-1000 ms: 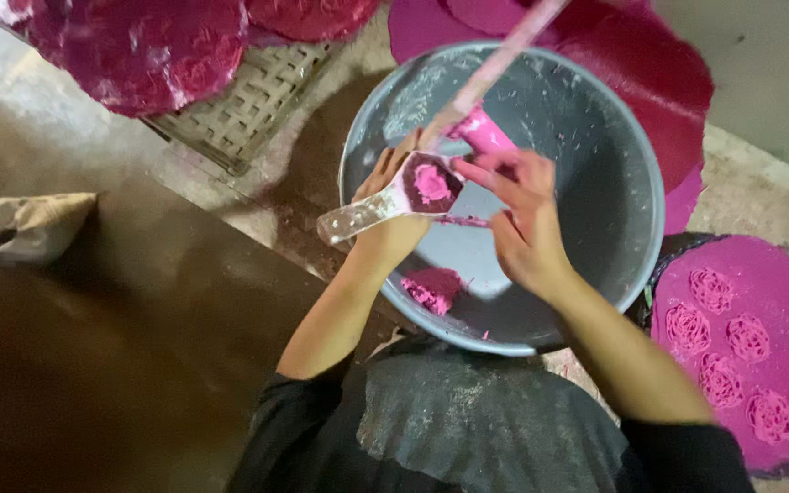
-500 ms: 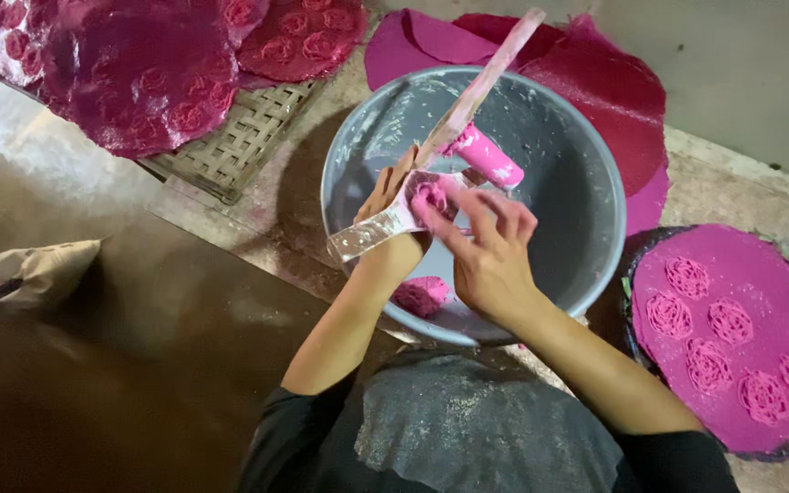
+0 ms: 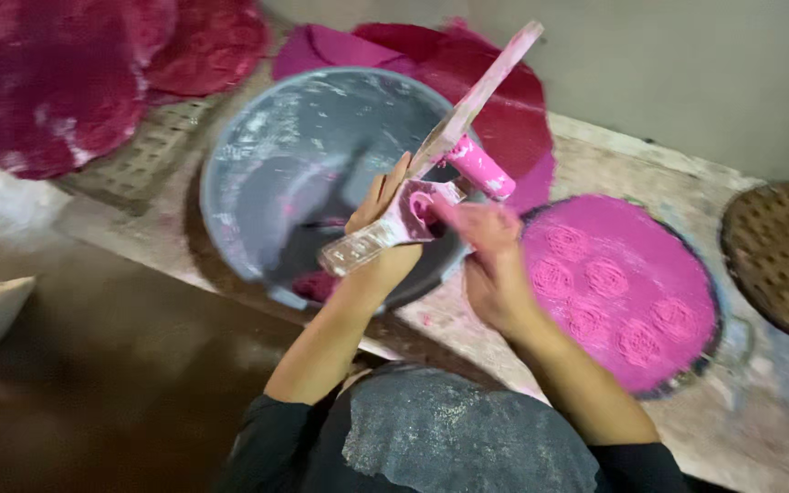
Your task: The person loads pink paste into a hand-held extruder press over a basin, squeezes it to pipe swirled rose-shaped nests onto round trays, and refills the extruder repeatedly. When a tray is filled with nests, the person sets it aside and continues on the next tray.
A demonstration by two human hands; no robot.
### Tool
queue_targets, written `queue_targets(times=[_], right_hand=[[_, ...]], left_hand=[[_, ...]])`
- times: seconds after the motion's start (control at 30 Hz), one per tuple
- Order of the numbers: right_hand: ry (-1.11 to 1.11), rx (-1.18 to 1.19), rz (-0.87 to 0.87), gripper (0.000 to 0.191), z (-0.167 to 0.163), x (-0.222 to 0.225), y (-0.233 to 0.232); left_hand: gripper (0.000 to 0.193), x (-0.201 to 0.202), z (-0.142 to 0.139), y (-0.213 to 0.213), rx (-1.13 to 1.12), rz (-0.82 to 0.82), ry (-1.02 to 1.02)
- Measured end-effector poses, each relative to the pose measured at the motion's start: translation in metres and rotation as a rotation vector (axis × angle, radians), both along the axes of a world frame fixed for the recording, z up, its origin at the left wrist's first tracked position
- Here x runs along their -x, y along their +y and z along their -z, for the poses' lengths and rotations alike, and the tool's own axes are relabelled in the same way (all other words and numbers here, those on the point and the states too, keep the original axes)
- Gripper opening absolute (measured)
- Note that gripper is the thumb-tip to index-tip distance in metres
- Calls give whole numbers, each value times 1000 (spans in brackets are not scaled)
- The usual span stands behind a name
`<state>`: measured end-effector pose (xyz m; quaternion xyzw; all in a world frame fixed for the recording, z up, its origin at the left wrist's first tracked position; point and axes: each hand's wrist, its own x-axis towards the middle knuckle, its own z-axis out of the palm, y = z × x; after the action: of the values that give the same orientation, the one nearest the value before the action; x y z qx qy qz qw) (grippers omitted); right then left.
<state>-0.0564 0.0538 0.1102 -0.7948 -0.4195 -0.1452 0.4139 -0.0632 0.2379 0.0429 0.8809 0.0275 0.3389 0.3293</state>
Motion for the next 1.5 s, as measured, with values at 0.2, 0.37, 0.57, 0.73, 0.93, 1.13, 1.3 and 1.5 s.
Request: queue_targets(times=[0.2,0.37,0.57,0.73,0.93,1.13,1.3,1.5], right_hand=[[198,-816,80,69,4,-29,-154],[837,-1144,-399,98,27,-9,-217],[473,-636,-232,74,-7,10,-301],[4,-132,-222,67,-11,17,-311],[23,-10,77,73,5,25,-302],[1277,-204,-181,96,69,34,-382],[1260,-388,147,91,136,77,-404],[1054,-697,262,86,126,107,-395]], left_hand=[[20,-35,110,-103,1223,989,371],[35,-2,123,-236,1683,1367,908],[49,-3,27,-241,640,1312,609],[38,-14,7,-265,-90,1090,655],[47,-29,14,-261,685,1515,828],[55,-89,-3,-295,-152,1364,891],[70,-193,24,-280,337,1724,744],[38,-259,115,-198,368,644,965]])
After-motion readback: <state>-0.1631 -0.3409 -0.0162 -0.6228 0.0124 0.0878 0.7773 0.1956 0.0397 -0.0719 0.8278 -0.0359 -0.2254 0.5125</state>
